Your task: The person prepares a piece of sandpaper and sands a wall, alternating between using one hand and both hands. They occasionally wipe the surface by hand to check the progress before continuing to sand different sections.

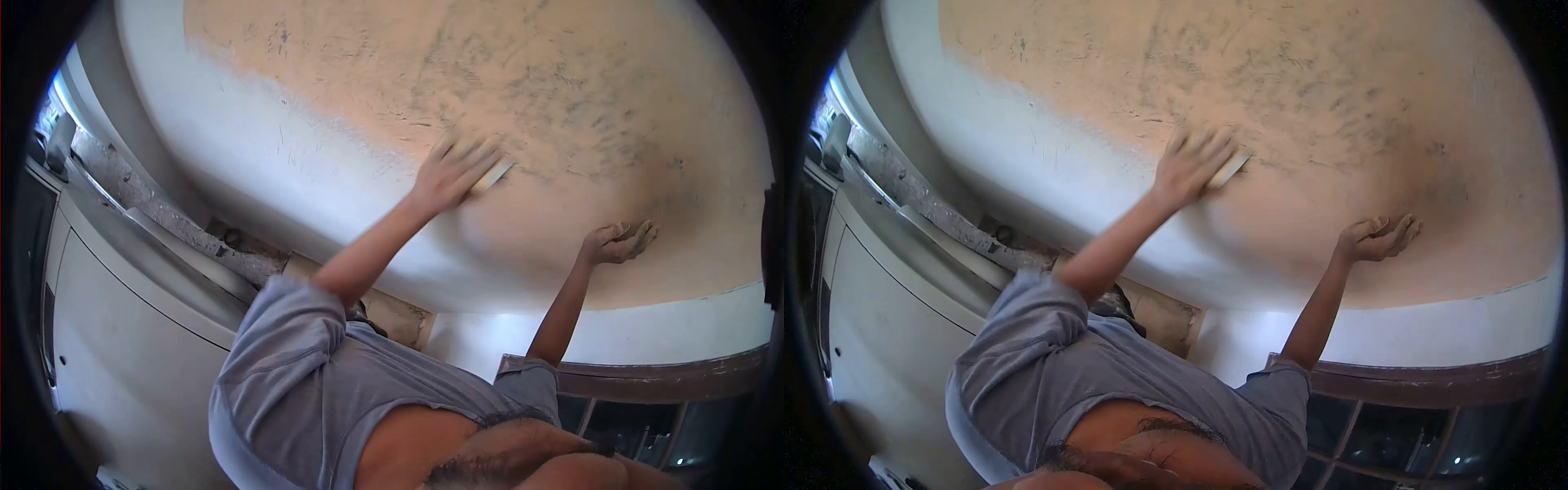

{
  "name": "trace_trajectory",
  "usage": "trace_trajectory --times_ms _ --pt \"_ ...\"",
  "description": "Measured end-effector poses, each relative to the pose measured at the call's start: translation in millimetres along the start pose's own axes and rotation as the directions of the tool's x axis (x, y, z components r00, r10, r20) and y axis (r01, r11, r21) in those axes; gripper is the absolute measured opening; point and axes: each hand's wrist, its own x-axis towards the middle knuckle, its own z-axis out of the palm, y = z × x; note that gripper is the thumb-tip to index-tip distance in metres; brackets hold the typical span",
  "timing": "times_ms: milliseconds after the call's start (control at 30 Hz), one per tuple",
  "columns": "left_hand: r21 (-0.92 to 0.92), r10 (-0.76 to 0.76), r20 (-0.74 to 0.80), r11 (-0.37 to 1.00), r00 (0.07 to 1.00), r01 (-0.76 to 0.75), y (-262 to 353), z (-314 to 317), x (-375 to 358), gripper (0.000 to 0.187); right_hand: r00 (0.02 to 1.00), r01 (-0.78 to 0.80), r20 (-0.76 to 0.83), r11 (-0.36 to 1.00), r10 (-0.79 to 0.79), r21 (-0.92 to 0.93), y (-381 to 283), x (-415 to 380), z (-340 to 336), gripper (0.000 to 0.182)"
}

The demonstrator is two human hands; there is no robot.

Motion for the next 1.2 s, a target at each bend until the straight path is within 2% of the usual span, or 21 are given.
trace_trajectory --times_ms 33,133,200,233,267,300,367,400,433,500,533,600,700,767,833,900,933,1000,1067,1133,1200 --pt "0.026 0.005 -0.01 1.0 1.0 -0.005 2.7 5.1 -53.3 0.029 1.0 0.01 0.0 1.0 -0.01 0.005 1.0 -0.4 -0.3 0.049" --pt "0.004 0.007 0.031 1.0 1.0 -0.007 2.3 -0.2 -65.9 0.029 0.999 0.03 -0.014 0.999 -0.03 0.023 0.3 2.3 2.5 0.048" --pt "-0.03 0.064 -0.025 0.997 0.998 -0.065 -0.1 2.7 -3.0 0.034 0.999 0.038 -0.009 0.999 -0.038 0.032 2.0 3.6 3.6 0.048" --pt "0.074 0.122 -0.018 0.99 0.992 -0.12 -0.5 -3.1 44.4 0.043 0.999 0.044 -0.024 0.998 -0.043 0.042 1.4 2.7 6.2 0.047" --pt "0.022 0.106 -0.054 0.994 0.993 -0.105 6.9 -8.9 102.5 0.051 0.998 0.053 -0.03 0.998 -0.052 0.045 3.5 1.5 4.1 0.047" --pt "-0.087 0.097 -0.188 0.99 0.977 -0.115 10.3 -8.2 152.6 0.056 0.998 0.06 -0.019 0.998 -0.059 0.035 5.6 0.6 1.2 0.047" --pt "0.098 0.257 -0.179 0.965 0.95 -0.243 7.5 -13.9 238.0 0.04 1.0 0.018 0.001 1.0 -0.018 0.025 5.3 -0.3 2.2 0.046" --pt "0.088 0.262 -0.176 0.964 0.949 -0.25 10.4 -8.9 234.5 0.04 1.0 0.011 0.001 1.0 -0.011 0.014 3.3 -1.6 7.3 0.046" --pt "-0.045 0.167 -0.201 0.983 0.965 -0.18 16.4 -3.6 222.0 0.047 0.999 0.015 -0.037 0.996 -0.012 0.083 2.3 -2.9 9.7 0.045" --pt "0.033 0.155 -0.194 0.988 0.969 -0.152 24.4 12.0 164.8 0.056 0.996 0.02 -0.085 0.991 -0.009 0.129 4.5 -0.8 5.1 0.044" --pt "-0.042 0.063 -0.039 0.997 0.997 -0.064 37.7 6.9 112.8 0.049 0.998 0.032 -0.063 0.995 -0.027 0.092 2.7 1.6 4.3 0.044" --pt "0.01 0.028 -0.017 1.0 0.999 -0.027 38.1 30.2 -3.7 0.039 0.998 0.034 -0.049 0.998 -0.031 0.044 1.6 1.8 -0.2 0.044" --pt "0.043 0.024 -0.013 0.999 1.0 -0.024 46.4 38.5 -36.1 0.04 0.998 0.049 -0.033 0.996 -0.047 0.068 1.7 2.0 -0.3 0.045" --pt "-0.017 0.104 -0.062 0.994 0.993 -0.105 50.3 35.8 27.7 0.041 0.999 0.04 -0.024 0.998 -0.039 0.046 2.3 1.5 2.1 0.046" --pt "0.029 0.217 -0.075 0.976 0.973 -0.215 57.3 24.8 119.8 0.044 0.999 0.038 -0.026 0.998 -0.037 0.052 0.1 1.3 3.9 0.046" --pt "-0.069 0.178 -0.252 0.977 0.951 -0.201 67.9 30.8 201.7 0.046 0.999 0.039 -0.019 0.998 -0.038 0.041 5.8 1.2 1.1 0.046" --pt "-0.08 0.174 -0.251 0.977 0.952 -0.199 70.9 37.0 220.4 0.046 0.999 0.045 -0.022 0.998 -0.045 0.036 9.0 0.3 1.7 0.045" --pt "-0.028 0.195 -0.392 0.974 0.899 -0.223 74.5 46.2 240.5 0.048 0.999 0.033 -0.029 0.999 -0.033 0.025 10.4 -0.9 5.7 0.043" --pt "-0.07 0.228 -0.147 0.968 0.962 -0.24 77.0 41.3 181.8 0.049 0.999 0.032 -0.032 0.995 -0.029 0.09 7.1 -1.3 2.8 0.042" --pt "-0.048 0.246 0.012 0.968 0.969 -0.246 72.6 53.3 87.8 0.05 0.998 0.058 -0.042 0.994 -0.055 0.096 12.0 -1.2 5.4 0.041" --pt "-0.16 0.106 0.152 0.984 0.983 -0.081 85.3 47.9 14.5 0.05 0.997 0.051 -0.059 0.995 -0.046 0.084 13.1 -0.9 7.0 0.039"
